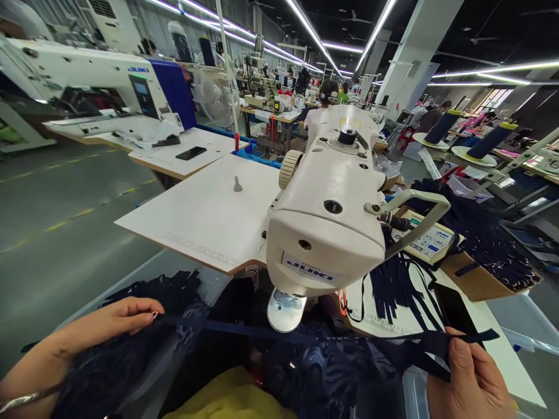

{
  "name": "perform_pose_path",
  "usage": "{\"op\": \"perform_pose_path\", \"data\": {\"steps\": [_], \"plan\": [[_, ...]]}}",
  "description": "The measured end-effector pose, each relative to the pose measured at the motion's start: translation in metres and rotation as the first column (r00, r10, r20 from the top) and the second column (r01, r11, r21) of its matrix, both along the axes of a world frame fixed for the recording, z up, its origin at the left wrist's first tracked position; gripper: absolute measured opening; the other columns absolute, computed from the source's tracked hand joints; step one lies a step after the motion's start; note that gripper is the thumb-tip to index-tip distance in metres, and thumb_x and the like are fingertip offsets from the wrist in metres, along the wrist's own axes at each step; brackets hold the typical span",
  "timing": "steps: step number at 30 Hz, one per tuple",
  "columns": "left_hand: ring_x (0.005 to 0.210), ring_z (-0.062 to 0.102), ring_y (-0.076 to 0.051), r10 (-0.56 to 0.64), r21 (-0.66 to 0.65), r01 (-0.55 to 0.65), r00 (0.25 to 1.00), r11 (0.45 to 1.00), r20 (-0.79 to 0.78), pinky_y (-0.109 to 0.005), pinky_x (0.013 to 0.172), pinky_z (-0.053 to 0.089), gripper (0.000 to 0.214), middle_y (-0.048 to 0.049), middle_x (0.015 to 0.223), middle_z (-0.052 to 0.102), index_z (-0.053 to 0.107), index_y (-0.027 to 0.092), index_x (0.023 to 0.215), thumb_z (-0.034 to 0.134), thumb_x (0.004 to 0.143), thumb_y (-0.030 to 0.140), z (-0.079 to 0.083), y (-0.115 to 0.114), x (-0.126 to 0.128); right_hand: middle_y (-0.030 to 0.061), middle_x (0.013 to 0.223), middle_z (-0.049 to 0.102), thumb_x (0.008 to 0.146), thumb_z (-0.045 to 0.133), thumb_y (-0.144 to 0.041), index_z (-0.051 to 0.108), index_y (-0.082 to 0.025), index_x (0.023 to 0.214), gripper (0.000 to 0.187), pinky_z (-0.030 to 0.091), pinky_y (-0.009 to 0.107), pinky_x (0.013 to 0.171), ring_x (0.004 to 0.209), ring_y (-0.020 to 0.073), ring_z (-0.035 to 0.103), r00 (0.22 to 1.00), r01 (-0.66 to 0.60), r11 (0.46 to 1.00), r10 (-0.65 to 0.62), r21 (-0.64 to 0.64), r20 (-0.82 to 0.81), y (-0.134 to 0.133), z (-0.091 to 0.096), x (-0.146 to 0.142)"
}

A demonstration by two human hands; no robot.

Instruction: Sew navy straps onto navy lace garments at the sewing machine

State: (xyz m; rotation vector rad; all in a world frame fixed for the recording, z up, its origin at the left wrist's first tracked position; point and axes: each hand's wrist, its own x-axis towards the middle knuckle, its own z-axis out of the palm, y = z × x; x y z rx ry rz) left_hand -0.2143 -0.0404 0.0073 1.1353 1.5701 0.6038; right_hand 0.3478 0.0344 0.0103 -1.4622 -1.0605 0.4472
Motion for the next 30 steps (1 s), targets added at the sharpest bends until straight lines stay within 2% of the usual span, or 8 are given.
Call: {"op": "perform_pose_path", "data": {"steps": [3, 7, 11, 15, 18, 23, 26, 30], "plan": [[0.058, 0.046, 0.0, 0.088, 0.027, -0.087, 0.996, 0.996, -0.014, -0.009, 0.06, 0.033, 0.022, 0.0111, 0.06, 0.055, 0.07, 0.017, 0.089, 0.059, 0.078, 0.033, 0.007, -0.004, -0.004, 0.0035, 0.126, 0.062, 0.077, 0.065, -0.041, 0.068, -0.041, 0.096, 0.019, 0.051, 0.039, 0.065, 0.122, 0.0286, 0.051, 0.966, 0.084, 0.996, -0.092, -0.043, -0.241, 0.006, 0.018, -0.016], [0.068, 0.052, 0.0, 0.318, 0.137, -0.316, 0.948, 0.939, 0.006, -0.009, 0.066, 0.037, 0.017, 0.0112, 0.07, 0.061, 0.066, 0.011, 0.082, 0.066, 0.073, 0.026, 0.005, 0.004, -0.013, 0.0072, 0.093, 0.069, 0.077, 0.068, -0.034, 0.065, -0.031, 0.077, 0.004, 0.051, 0.033, 0.063, 0.098, 0.0237, 0.066, 0.924, -0.113, 0.991, 0.078, -0.074, -0.374, 0.01, 0.027, -0.028], [0.1, 0.054, -0.006, 0.597, 0.365, -0.627, 0.775, 0.688, 0.207, -0.017, 0.081, 0.04, 0.017, 0.0097, 0.101, 0.064, 0.047, 0.009, 0.072, 0.055, 0.081, 0.022, 0.004, 0.021, -0.019, 0.0042, 0.075, 0.065, 0.076, 0.071, -0.04, 0.062, -0.021, 0.073, 0.021, 0.052, 0.03, 0.061, 0.069, 0.0175, 0.064, 0.894, -0.273, 0.961, 0.238, -0.041, -0.381, 0.005, 0.015, -0.041], [0.082, 0.054, 0.001, 0.632, 0.441, -0.745, 0.663, 0.501, 0.401, -0.022, 0.083, 0.041, 0.016, 0.0145, 0.079, 0.058, 0.038, 0.015, 0.075, 0.043, 0.088, 0.023, 0.017, 0.04, 0.004, 0.007, 0.081, 0.07, 0.076, 0.07, -0.042, 0.066, -0.018, 0.082, 0.025, 0.054, 0.029, 0.065, 0.076, 0.0204, 0.066, 0.918, -0.364, 0.92, 0.327, -0.145, -0.224, -0.005, 0.005, -0.067], [0.057, 0.046, 0.002, 0.514, 0.412, -0.663, 0.747, 0.625, 0.421, -0.017, 0.068, 0.045, 0.02, 0.0127, 0.069, 0.056, 0.048, 0.019, 0.09, 0.058, 0.082, 0.035, 0.027, 0.048, 0.058, 0.0056, 0.081, 0.073, 0.081, 0.065, -0.039, 0.068, -0.019, 0.093, 0.024, 0.055, 0.028, 0.069, 0.077, 0.0205, 0.068, 0.892, -0.444, 0.862, 0.45, -0.244, -0.034, -0.013, 0.009, -0.1], [0.049, 0.046, -0.006, 0.117, 0.295, -0.217, 0.94, 0.931, 0.322, -0.018, 0.044, 0.038, 0.029, 0.0033, 0.066, 0.06, 0.058, 0.018, 0.087, 0.063, 0.079, 0.046, 0.028, 0.043, 0.17, 0.0006, 0.075, 0.071, 0.089, 0.056, -0.029, 0.068, -0.022, 0.089, 0.014, 0.052, 0.023, 0.064, 0.067, 0.0143, 0.067, 0.729, -0.603, 0.791, 0.6, -0.107, 0.329, -0.025, 0.019, -0.15], [0.058, 0.051, -0.009, -0.107, 0.336, 0.067, 0.989, 0.94, 0.105, -0.017, 0.049, 0.041, 0.03, 0.0037, 0.065, 0.057, 0.058, 0.02, 0.079, 0.054, 0.083, 0.05, 0.026, 0.04, 0.207, 0.0007, 0.078, 0.07, 0.092, 0.054, -0.024, 0.066, -0.022, 0.095, 0.013, 0.048, 0.025, 0.064, 0.069, 0.0138, 0.065, 0.678, -0.599, 0.8, 0.505, 0.005, 0.534, -0.028, 0.02, -0.164], [0.065, 0.058, -0.012, -0.162, 0.443, 0.184, 0.983, 0.878, -0.087, -0.016, 0.042, 0.038, 0.028, 0.0022, 0.073, 0.063, 0.06, 0.023, 0.085, 0.048, 0.086, 0.048, 0.023, 0.04, 0.219, -0.0001, 0.077, 0.069, 0.093, 0.054, -0.019, 0.062, -0.022, 0.104, 0.015, 0.042, 0.027, 0.06, 0.064, 0.0126, 0.061, 0.589, -0.574, 0.817, 0.368, 0.053, 0.719, -0.03, 0.019, -0.168]]}}
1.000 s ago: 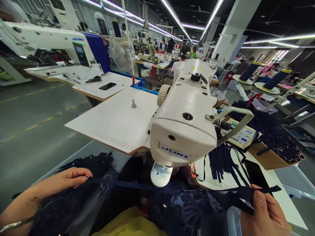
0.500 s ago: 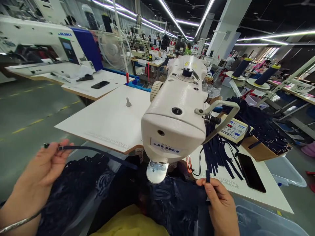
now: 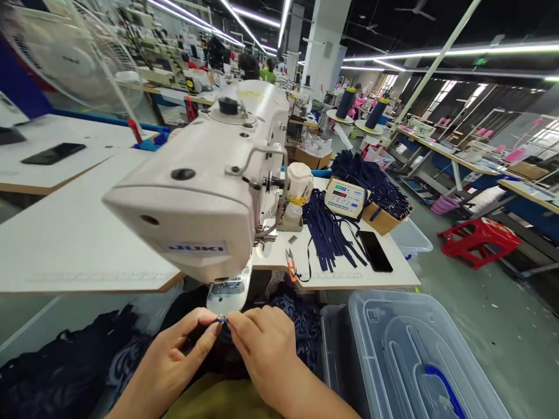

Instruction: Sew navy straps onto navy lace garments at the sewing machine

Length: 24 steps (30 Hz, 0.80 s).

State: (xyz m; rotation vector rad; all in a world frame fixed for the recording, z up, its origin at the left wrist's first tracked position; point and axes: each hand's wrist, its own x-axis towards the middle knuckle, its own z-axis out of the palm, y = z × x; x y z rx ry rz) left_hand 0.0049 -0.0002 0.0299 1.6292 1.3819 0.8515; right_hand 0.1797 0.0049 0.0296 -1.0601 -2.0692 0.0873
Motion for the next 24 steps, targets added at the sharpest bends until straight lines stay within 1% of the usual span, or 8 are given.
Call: {"op": "perform_pose_path", "data": {"steps": [3, 7, 9, 10, 16, 20, 22, 24], "plan": [[0.063, 0.06, -0.01, 0.032, 0.3, 0.016, 0.988, 0.954, -0.153, -0.015, 0.045, 0.043, 0.018, 0.0032, 0.077, 0.065, 0.059, 0.024, 0.091, 0.047, 0.089, 0.037, -0.002, 0.001, -0.001, -0.0024, 0.065, 0.065, 0.092, 0.053, -0.018, 0.063, -0.022, 0.101, 0.014, 0.034, 0.029, 0.052, 0.054, 0.0118, 0.055, 0.994, 0.065, 0.991, -0.075, 0.115, 0.085, 0.0, 0.002, -0.002], [0.069, 0.063, -0.011, 0.156, 0.703, 0.23, 0.885, 0.673, -0.438, -0.02, 0.067, 0.051, 0.018, 0.001, 0.08, 0.067, 0.058, 0.021, 0.099, 0.043, 0.091, 0.022, 0.0, 0.002, -0.004, -0.0028, 0.057, 0.06, 0.094, 0.049, -0.018, 0.063, -0.021, 0.093, 0.014, 0.03, 0.03, 0.05, 0.049, 0.0121, 0.051, 0.981, 0.141, 0.98, -0.157, 0.142, 0.11, 0.0, 0.003, -0.008], [0.068, 0.062, -0.011, 0.218, 0.755, 0.337, 0.82, 0.563, -0.529, -0.022, 0.066, 0.05, 0.021, 0.0001, 0.08, 0.068, 0.058, 0.019, 0.1, 0.039, 0.091, 0.016, 0.0, 0.002, -0.004, -0.0027, 0.057, 0.061, 0.095, 0.048, -0.021, 0.062, -0.022, 0.09, 0.015, 0.031, 0.03, 0.05, 0.05, 0.0122, 0.052, 0.981, 0.167, 0.98, -0.176, 0.108, 0.08, 0.0, 0.001, -0.011], [0.065, 0.06, -0.011, 0.231, 0.754, 0.373, 0.796, 0.54, -0.559, -0.023, 0.064, 0.049, 0.022, 0.0004, 0.078, 0.067, 0.057, 0.018, 0.1, 0.038, 0.091, 0.014, 0.0, 0.001, -0.004, -0.0023, 0.059, 0.062, 0.095, 0.047, -0.022, 0.062, -0.022, 0.09, 0.015, 0.033, 0.029, 0.051, 0.052, 0.0124, 0.054, 0.983, 0.172, 0.982, -0.177, 0.082, 0.055, 0.0, 0.0, -0.013], [0.068, 0.06, -0.012, 0.328, 0.771, 0.353, 0.753, 0.531, -0.57, -0.025, 0.061, 0.045, 0.022, -0.0017, 0.079, 0.066, 0.057, 0.014, 0.103, 0.037, 0.094, 0.016, -0.004, -0.001, -0.002, 0.0037, 0.085, 0.072, 0.097, 0.038, -0.019, 0.058, -0.02, 0.109, 0.023, 0.05, 0.025, 0.068, 0.074, 0.0149, 0.067, 0.995, -0.029, 0.991, 0.016, -0.132, -0.095, -0.002, -0.002, -0.009], [0.058, 0.056, -0.011, 0.3, 0.744, 0.368, 0.746, 0.558, -0.594, -0.025, 0.054, 0.04, 0.025, 0.0013, 0.071, 0.063, 0.056, 0.017, 0.109, 0.036, 0.096, 0.021, -0.004, -0.001, -0.003, 0.0001, 0.084, 0.071, 0.095, 0.039, -0.019, 0.048, -0.02, 0.125, 0.031, 0.051, 0.023, 0.068, 0.071, 0.0137, 0.067, 0.988, -0.143, 0.892, 0.101, -0.429, -0.119, 0.0, 0.009, 0.007], [0.057, 0.056, -0.011, 0.273, 0.731, 0.377, 0.752, 0.569, -0.6, -0.025, 0.054, 0.039, 0.025, 0.002, 0.07, 0.062, 0.057, 0.018, 0.107, 0.036, 0.096, 0.023, -0.003, 0.0, -0.004, -0.0012, 0.085, 0.071, 0.096, 0.043, -0.021, 0.052, -0.024, 0.123, 0.029, 0.05, 0.023, 0.073, 0.076, 0.0134, 0.067, 0.989, -0.146, 0.882, 0.122, -0.449, -0.082, 0.002, 0.014, 0.012], [0.06, 0.059, -0.011, 0.266, 0.737, 0.367, 0.765, 0.568, -0.587, -0.024, 0.056, 0.041, 0.025, 0.0017, 0.071, 0.064, 0.058, 0.019, 0.106, 0.036, 0.096, 0.025, -0.003, 0.0, -0.003, -0.0007, 0.094, 0.07, 0.096, 0.047, -0.024, 0.061, -0.027, 0.107, 0.019, 0.048, 0.023, 0.077, 0.084, 0.0135, 0.066, 0.992, -0.121, 0.912, 0.1, -0.391, -0.072, 0.004, 0.015, 0.015]]}}
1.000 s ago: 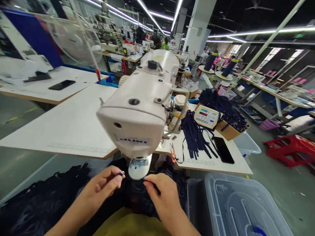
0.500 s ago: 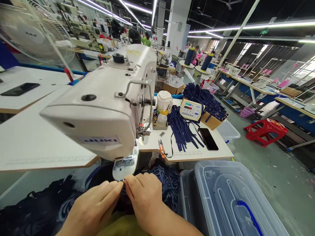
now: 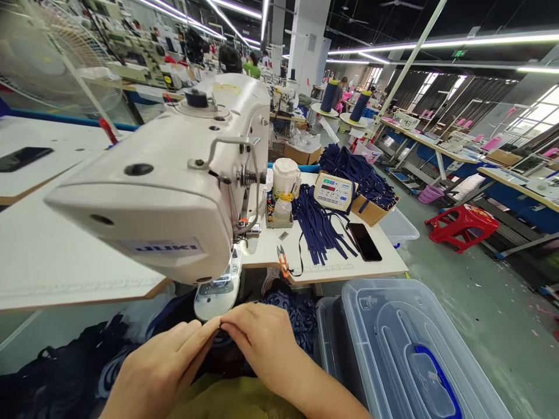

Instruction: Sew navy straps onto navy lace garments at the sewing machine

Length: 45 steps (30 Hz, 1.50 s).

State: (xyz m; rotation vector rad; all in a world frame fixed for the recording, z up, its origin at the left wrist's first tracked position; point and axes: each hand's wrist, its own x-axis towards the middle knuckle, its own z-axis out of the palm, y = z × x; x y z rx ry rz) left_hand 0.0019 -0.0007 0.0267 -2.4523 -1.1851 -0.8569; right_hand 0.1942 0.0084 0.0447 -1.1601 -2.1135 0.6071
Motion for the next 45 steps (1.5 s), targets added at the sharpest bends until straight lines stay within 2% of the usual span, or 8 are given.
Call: {"op": "perform_pose_path", "data": {"steps": [9, 16, 20, 27, 29, 34, 40, 45], "plan": [[0.057, 0.064, -0.008, -0.008, -0.129, 0.034, 0.98, 0.991, 0.197, -0.017, 0.058, 0.047, 0.025, 0.0013, 0.076, 0.07, 0.057, 0.018, 0.111, 0.042, 0.095, 0.031, -0.011, -0.002, 0.009, 0.0027, 0.089, 0.057, 0.096, 0.043, -0.022, 0.055, -0.02, 0.09, 0.013, 0.046, 0.024, 0.074, 0.084, 0.0131, 0.055, 0.932, 0.162, 0.984, -0.179, -0.077, -0.316, 0.004, -0.021, -0.009], [0.063, 0.067, -0.01, -0.042, -0.19, 0.074, 0.985, 0.979, 0.166, -0.019, 0.061, 0.051, 0.027, 0.0009, 0.078, 0.072, 0.063, 0.019, 0.094, 0.04, 0.095, 0.032, -0.001, -0.001, 0.001, 0.0065, 0.108, 0.056, 0.093, 0.052, -0.028, 0.052, -0.022, 0.117, 0.024, 0.046, 0.026, 0.08, 0.09, 0.015, 0.056, 0.998, -0.066, 0.998, 0.066, -0.015, -0.008, 0.004, -0.018, 0.004], [0.067, 0.067, -0.01, -0.046, -0.44, 0.105, 0.989, 0.892, 0.143, -0.017, 0.06, 0.051, 0.024, 0.0035, 0.08, 0.071, 0.063, 0.024, 0.092, 0.04, 0.094, 0.033, 0.0, 0.002, -0.001, 0.0032, 0.089, 0.062, 0.095, 0.05, -0.031, 0.063, -0.022, 0.097, 0.016, 0.043, 0.028, 0.075, 0.082, 0.0164, 0.055, 0.969, -0.128, 0.989, 0.108, 0.073, 0.224, -0.003, -0.023, 0.006], [0.104, 0.063, -0.028, 0.121, -0.39, -0.094, 0.992, 0.916, 0.044, -0.051, 0.097, 0.044, 0.036, -0.0086, 0.109, 0.069, 0.065, 0.022, 0.105, 0.038, 0.092, 0.041, -0.034, 0.01, -0.025, 0.0006, 0.08, 0.062, 0.085, 0.063, -0.018, 0.07, -0.018, 0.08, 0.009, 0.043, 0.023, 0.073, 0.079, 0.013, 0.059, 0.974, 0.045, 0.926, -0.124, -0.376, -0.188, 0.008, -0.038, 0.013], [0.101, 0.064, -0.029, 0.2, -0.551, -0.091, 0.97, 0.829, 0.142, -0.051, 0.097, 0.044, 0.038, -0.009, 0.108, 0.07, 0.066, 0.021, 0.105, 0.043, 0.089, 0.047, -0.041, 0.01, -0.026, -0.0002, 0.077, 0.062, 0.083, 0.065, -0.021, 0.071, -0.018, 0.076, 0.009, 0.043, 0.024, 0.072, 0.076, 0.0131, 0.059, 0.935, 0.042, 0.862, -0.213, -0.506, -0.285, 0.011, -0.045, 0.012], [0.107, 0.062, -0.024, 0.354, -0.822, 0.481, 0.744, 0.305, 0.567, -0.036, 0.094, 0.048, 0.043, -0.0053, 0.11, 0.069, 0.061, 0.024, 0.117, 0.058, 0.081, 0.047, -0.044, 0.009, -0.003, -0.0008, 0.075, 0.061, 0.079, 0.069, -0.034, 0.073, -0.019, 0.077, 0.015, 0.042, 0.024, 0.069, 0.072, 0.0126, 0.056, 0.799, -0.061, 0.788, -0.329, -0.613, -0.503, 0.005, -0.054, -0.001], [0.083, 0.067, -0.021, 0.462, -0.805, 0.523, 0.661, 0.281, 0.591, -0.031, 0.075, 0.055, 0.041, -0.0063, 0.092, 0.072, 0.065, 0.017, 0.098, 0.058, 0.079, 0.053, -0.044, 0.007, 0.011, -0.0013, 0.075, 0.058, 0.077, 0.072, -0.037, 0.07, -0.02, 0.076, 0.017, 0.04, 0.023, 0.067, 0.071, 0.0118, 0.053, 0.718, -0.104, 0.809, -0.341, -0.578, -0.606, -0.005, -0.058, -0.008], [0.07, 0.065, -0.017, 0.464, -0.835, 0.429, 0.695, 0.345, 0.549, -0.028, 0.066, 0.055, 0.035, -0.0028, 0.08, 0.069, 0.066, 0.017, 0.091, 0.058, 0.08, 0.049, -0.043, 0.001, 0.01, 0.0011, 0.083, 0.057, 0.085, 0.063, -0.041, 0.068, -0.02, 0.087, 0.022, 0.041, 0.026, 0.073, 0.078, 0.0139, 0.053, 0.832, -0.101, 0.853, -0.209, -0.511, -0.514, -0.005, -0.058, 0.0]]}}
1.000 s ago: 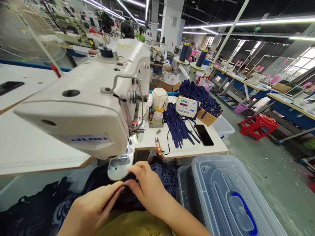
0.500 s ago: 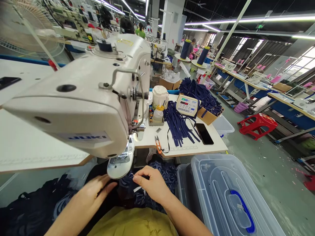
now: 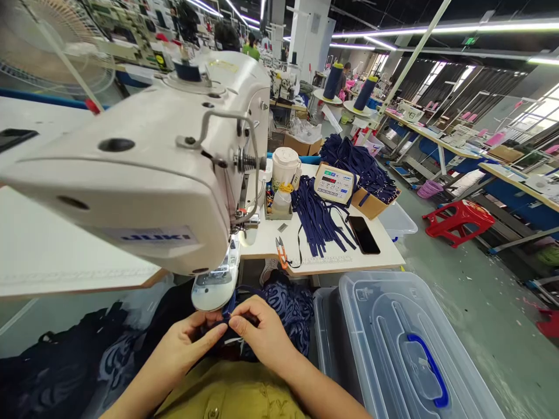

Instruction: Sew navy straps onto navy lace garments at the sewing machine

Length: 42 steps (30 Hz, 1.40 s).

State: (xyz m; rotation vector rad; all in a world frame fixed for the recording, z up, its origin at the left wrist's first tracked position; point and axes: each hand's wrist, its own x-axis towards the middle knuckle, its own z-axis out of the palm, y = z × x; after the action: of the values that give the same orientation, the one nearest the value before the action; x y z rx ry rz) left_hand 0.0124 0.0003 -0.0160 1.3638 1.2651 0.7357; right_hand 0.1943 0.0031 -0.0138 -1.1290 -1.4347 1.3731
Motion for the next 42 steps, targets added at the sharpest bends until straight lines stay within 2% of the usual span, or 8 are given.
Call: {"op": "perform_pose_path", "data": {"steps": [4, 10, 17, 25, 33, 37, 40, 42], "plan": [[0.084, 0.065, -0.017, -0.01, 0.144, 0.022, 0.996, 0.989, -0.085, -0.027, 0.079, 0.053, 0.025, -0.0029, 0.091, 0.071, 0.069, 0.022, 0.088, 0.062, 0.078, 0.043, -0.002, -0.005, 0.0, 0.0042, 0.097, 0.06, 0.089, 0.057, -0.044, 0.068, -0.023, 0.105, 0.029, 0.043, 0.028, 0.084, 0.094, 0.0172, 0.056, 0.991, -0.135, 0.99, 0.135, 0.043, 0.011, 0.001, 0.002, 0.001], [0.085, 0.065, -0.013, -0.019, 0.346, 0.07, 0.989, 0.936, -0.149, -0.021, 0.079, 0.05, 0.021, -0.0006, 0.093, 0.069, 0.067, 0.027, 0.1, 0.057, 0.084, 0.035, 0.004, -0.008, 0.004, 0.0011, 0.087, 0.065, 0.085, 0.066, -0.034, 0.073, -0.026, 0.09, 0.013, 0.045, 0.026, 0.082, 0.088, 0.0156, 0.06, 0.988, 0.071, 0.994, -0.059, 0.079, -0.145, -0.004, 0.002, -0.006], [0.067, 0.06, -0.008, 0.123, 0.741, 0.231, 0.913, 0.631, -0.389, -0.016, 0.064, 0.049, 0.017, 0.0014, 0.076, 0.06, 0.06, 0.023, 0.104, 0.049, 0.091, 0.026, 0.023, -0.012, 0.005, -0.0009, 0.084, 0.068, 0.08, 0.071, -0.022, 0.07, -0.027, 0.086, 0.008, 0.048, 0.026, 0.075, 0.08, 0.0146, 0.062, 0.975, 0.189, 0.966, -0.162, 0.177, -0.155, -0.012, -0.001, -0.007], [0.069, 0.061, -0.008, 0.207, 0.799, 0.287, 0.869, 0.529, -0.449, -0.016, 0.068, 0.05, 0.024, -0.001, 0.08, 0.061, 0.055, 0.017, 0.113, 0.044, 0.094, 0.026, 0.025, -0.015, 0.005, -0.001, 0.077, 0.069, 0.08, 0.07, -0.013, 0.067, -0.028, 0.079, 0.015, 0.052, 0.03, 0.071, 0.073, 0.016, 0.065, 0.941, 0.258, 0.92, -0.17, 0.294, -0.293, -0.012, -0.005, -0.01], [0.067, 0.06, -0.007, 0.163, 0.792, 0.252, 0.902, 0.556, -0.401, -0.015, 0.063, 0.048, 0.018, 0.0002, 0.078, 0.06, 0.057, 0.018, 0.106, 0.046, 0.093, 0.024, 0.027, -0.014, 0.007, 0.0001, 0.076, 0.069, 0.083, 0.067, -0.018, 0.066, -0.026, 0.075, 0.011, 0.053, 0.032, 0.075, 0.076, 0.0171, 0.065, 0.953, 0.245, 0.93, -0.179, 0.273, -0.246, -0.014, -0.005, -0.011], [0.065, 0.059, -0.007, 0.067, 0.672, 0.187, 0.94, 0.716, -0.333, -0.014, 0.061, 0.047, 0.011, 0.0034, 0.074, 0.06, 0.059, 0.023, 0.095, 0.05, 0.09, 0.027, 0.026, -0.012, 0.008, 0.0014, 0.078, 0.069, 0.085, 0.064, -0.029, 0.063, -0.025, 0.075, 0.011, 0.052, 0.031, 0.072, 0.075, 0.0175, 0.065, 0.958, 0.229, 0.961, -0.194, 0.156, -0.213, -0.013, -0.003, -0.012], [0.068, 0.06, -0.008, -0.019, 0.471, 0.157, 0.958, 0.868, -0.286, -0.015, 0.063, 0.047, 0.015, 0.0037, 0.076, 0.062, 0.06, 0.024, 0.089, 0.05, 0.09, 0.035, 0.031, -0.008, 0.007, 0.0, 0.078, 0.067, 0.083, 0.065, -0.031, 0.062, -0.024, 0.079, 0.009, 0.05, 0.027, 0.069, 0.073, 0.0153, 0.062, 0.963, 0.209, 0.974, -0.189, 0.092, -0.193, -0.008, 0.005, -0.014], [0.07, 0.061, -0.01, -0.059, 0.353, 0.159, 0.959, 0.922, -0.277, -0.017, 0.065, 0.048, 0.02, 0.0033, 0.077, 0.063, 0.061, 0.025, 0.087, 0.049, 0.09, 0.04, 0.038, -0.003, 0.004, -0.0007, 0.078, 0.065, 0.082, 0.066, -0.032, 0.061, -0.023, 0.083, 0.01, 0.048, 0.025, 0.068, 0.072, 0.0141, 0.06, 0.971, 0.178, 0.982, -0.166, 0.059, -0.172, 0.0, 0.013, -0.016]]}}
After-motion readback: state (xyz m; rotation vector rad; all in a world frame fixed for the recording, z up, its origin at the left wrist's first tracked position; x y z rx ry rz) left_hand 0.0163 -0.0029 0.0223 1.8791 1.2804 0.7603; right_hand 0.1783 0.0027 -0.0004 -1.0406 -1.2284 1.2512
